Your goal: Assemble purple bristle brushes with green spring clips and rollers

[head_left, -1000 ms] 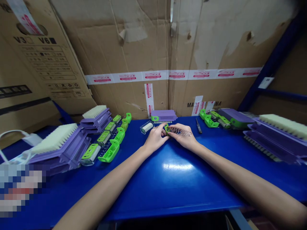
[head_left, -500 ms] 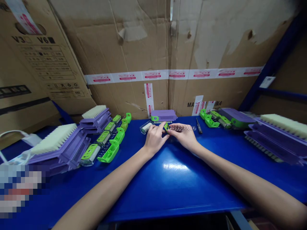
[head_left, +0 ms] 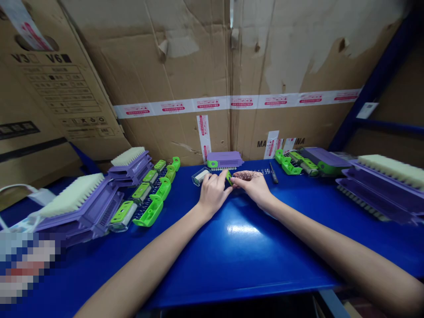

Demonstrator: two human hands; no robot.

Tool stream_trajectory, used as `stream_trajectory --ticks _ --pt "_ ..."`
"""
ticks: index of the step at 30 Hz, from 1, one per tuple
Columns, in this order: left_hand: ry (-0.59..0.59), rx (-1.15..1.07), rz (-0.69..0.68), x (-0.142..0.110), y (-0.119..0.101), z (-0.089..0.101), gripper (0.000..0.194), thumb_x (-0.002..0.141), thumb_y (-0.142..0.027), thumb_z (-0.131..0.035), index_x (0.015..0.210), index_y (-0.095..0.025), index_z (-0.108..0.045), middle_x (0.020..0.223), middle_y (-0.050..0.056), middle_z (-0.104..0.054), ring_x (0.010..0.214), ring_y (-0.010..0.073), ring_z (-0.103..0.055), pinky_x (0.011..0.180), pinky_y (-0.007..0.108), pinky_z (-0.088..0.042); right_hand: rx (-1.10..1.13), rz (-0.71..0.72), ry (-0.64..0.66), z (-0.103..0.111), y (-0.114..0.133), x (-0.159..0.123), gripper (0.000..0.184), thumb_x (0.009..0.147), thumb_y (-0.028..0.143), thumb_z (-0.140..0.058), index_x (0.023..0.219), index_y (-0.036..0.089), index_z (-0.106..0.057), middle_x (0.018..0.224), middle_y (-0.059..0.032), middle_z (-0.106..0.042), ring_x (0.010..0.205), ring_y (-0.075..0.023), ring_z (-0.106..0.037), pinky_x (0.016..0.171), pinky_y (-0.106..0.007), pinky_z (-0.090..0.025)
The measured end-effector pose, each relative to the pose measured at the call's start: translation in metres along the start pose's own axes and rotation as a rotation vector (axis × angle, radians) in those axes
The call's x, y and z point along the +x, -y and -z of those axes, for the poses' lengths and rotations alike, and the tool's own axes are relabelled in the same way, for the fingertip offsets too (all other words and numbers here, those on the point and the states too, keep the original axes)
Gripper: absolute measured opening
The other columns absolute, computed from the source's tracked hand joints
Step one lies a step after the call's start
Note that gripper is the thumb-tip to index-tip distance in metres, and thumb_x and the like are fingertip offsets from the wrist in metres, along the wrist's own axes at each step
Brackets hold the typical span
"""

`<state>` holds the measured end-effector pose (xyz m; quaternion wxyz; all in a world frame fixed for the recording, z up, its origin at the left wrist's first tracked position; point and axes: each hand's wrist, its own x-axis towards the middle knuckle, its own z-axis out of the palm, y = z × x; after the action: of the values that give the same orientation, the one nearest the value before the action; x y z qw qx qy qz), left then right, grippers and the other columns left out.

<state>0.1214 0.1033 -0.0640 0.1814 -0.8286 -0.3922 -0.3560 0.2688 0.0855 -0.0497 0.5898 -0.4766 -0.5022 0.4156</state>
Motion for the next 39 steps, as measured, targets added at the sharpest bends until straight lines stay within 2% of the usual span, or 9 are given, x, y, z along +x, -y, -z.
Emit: stream_trajectory --ticks 6,9,13,17,19,24,30,35,39 --pt "0.106 0.034 0.053 0.001 -0.002 0.001 0.048 0.073 -0.054 -0.064 0.1 -0.015 -0.061 0.087 0.01 -0.069 0.086 0.0264 -0.061 0.081 0.04 -0.037 -0.435 0.213 0.044 0.009 -0.009 0.003 0.025 0.068 0.038 -0.067 0.079 0.015 -0.069 0.076 -0.0048 -0.071 0.07 -0.0183 -0.064 0.064 -0.028 -0.049" --pt "0.164 0.021 0.03 0.001 -0.001 0.0 0.04 0.075 -0.051 -0.064 0.094 -0.016 -0.064 0.085 0.01 -0.069 0.086 0.0258 -0.06 0.084 0.041 -0.036 -0.601 0.261 0.069 0.013 -0.006 0.003 0.021 0.074 0.037 -0.062 0.074 0.017 -0.069 0.074 -0.0033 -0.07 0.069 -0.0179 -0.063 0.063 -0.027 -0.046" --pt "0.253 -0.009 -0.039 0.001 0.0 -0.001 0.025 0.083 -0.041 -0.058 0.083 -0.017 -0.066 0.084 0.007 -0.069 0.086 0.0234 -0.059 0.087 0.042 -0.034 -0.737 0.288 0.076 0.017 -0.005 0.006 0.017 0.074 0.033 -0.063 0.075 0.017 -0.069 0.078 -0.0041 -0.069 0.074 -0.0186 -0.062 0.067 -0.027 -0.045" --pt "0.295 -0.034 -0.052 0.002 -0.001 0.0 0.023 0.087 -0.034 -0.051 0.084 -0.017 -0.066 0.086 0.008 -0.069 0.087 0.0231 -0.058 0.084 0.041 -0.035 -0.843 0.311 0.078 0.02 -0.009 0.01 0.017 0.075 0.033 -0.063 0.075 0.018 -0.069 0.081 -0.0057 -0.068 0.077 -0.0196 -0.062 0.069 -0.028 -0.045" --pt "0.29 -0.029 -0.034 0.002 -0.002 0.001 0.024 0.087 -0.033 -0.051 0.083 -0.016 -0.066 0.085 0.009 -0.068 0.087 0.0241 -0.057 0.084 0.042 -0.035 -0.878 0.316 0.085 0.02 -0.011 0.011 0.017 0.075 0.035 -0.064 0.077 0.018 -0.068 0.08 -0.0054 -0.068 0.078 -0.0202 -0.062 0.07 -0.029 -0.045" --pt "0.256 0.047 -0.006 0.002 -0.003 0.002 0.026 0.085 -0.039 -0.052 0.078 -0.017 -0.064 0.084 0.008 -0.067 0.088 0.0243 -0.056 0.089 0.045 -0.032 -0.866 0.307 0.088 0.022 -0.013 0.013 0.027 0.071 0.032 -0.067 0.096 0.019 -0.067 0.078 -0.0035 -0.069 0.076 -0.0201 -0.063 0.069 -0.028 -0.046" --pt "0.242 0.088 0.063 0.002 -0.003 0.003 0.025 0.083 -0.038 -0.055 0.086 -0.015 -0.062 0.089 0.012 -0.065 0.091 0.0278 -0.055 0.084 0.045 -0.035 -0.897 0.333 0.151 0.028 -0.016 0.017 0.04 0.07 0.025 -0.066 0.11 0.019 -0.061 0.081 -0.0029 -0.068 0.075 -0.0194 -0.061 0.068 -0.028 -0.046" --pt "0.242 0.134 0.18 0.003 0.0 0.002 0.025 0.085 -0.035 -0.051 0.093 -0.014 -0.061 0.091 0.015 -0.065 0.094 0.0304 -0.054 0.081 0.046 -0.037 -0.953 0.343 0.162 0.03 -0.016 0.018 0.04 0.072 0.025 -0.063 0.11 0.018 -0.06 0.079 -0.0031 -0.066 0.073 -0.0186 -0.06 0.067 -0.028 -0.045" --pt "0.248 0.107 0.258 0.004 0.007 0.0 0.025 0.084 -0.035 -0.051 0.095 -0.013 -0.059 0.096 0.016 -0.064 0.098 0.0318 -0.054 0.085 0.049 -0.035 -0.914 0.321 0.101 0.03 -0.018 0.019 0.039 0.074 0.026 -0.06 0.112 0.017 -0.059 0.076 -0.0028 -0.065 0.069 -0.0175 -0.059 0.065 -0.028 -0.045"
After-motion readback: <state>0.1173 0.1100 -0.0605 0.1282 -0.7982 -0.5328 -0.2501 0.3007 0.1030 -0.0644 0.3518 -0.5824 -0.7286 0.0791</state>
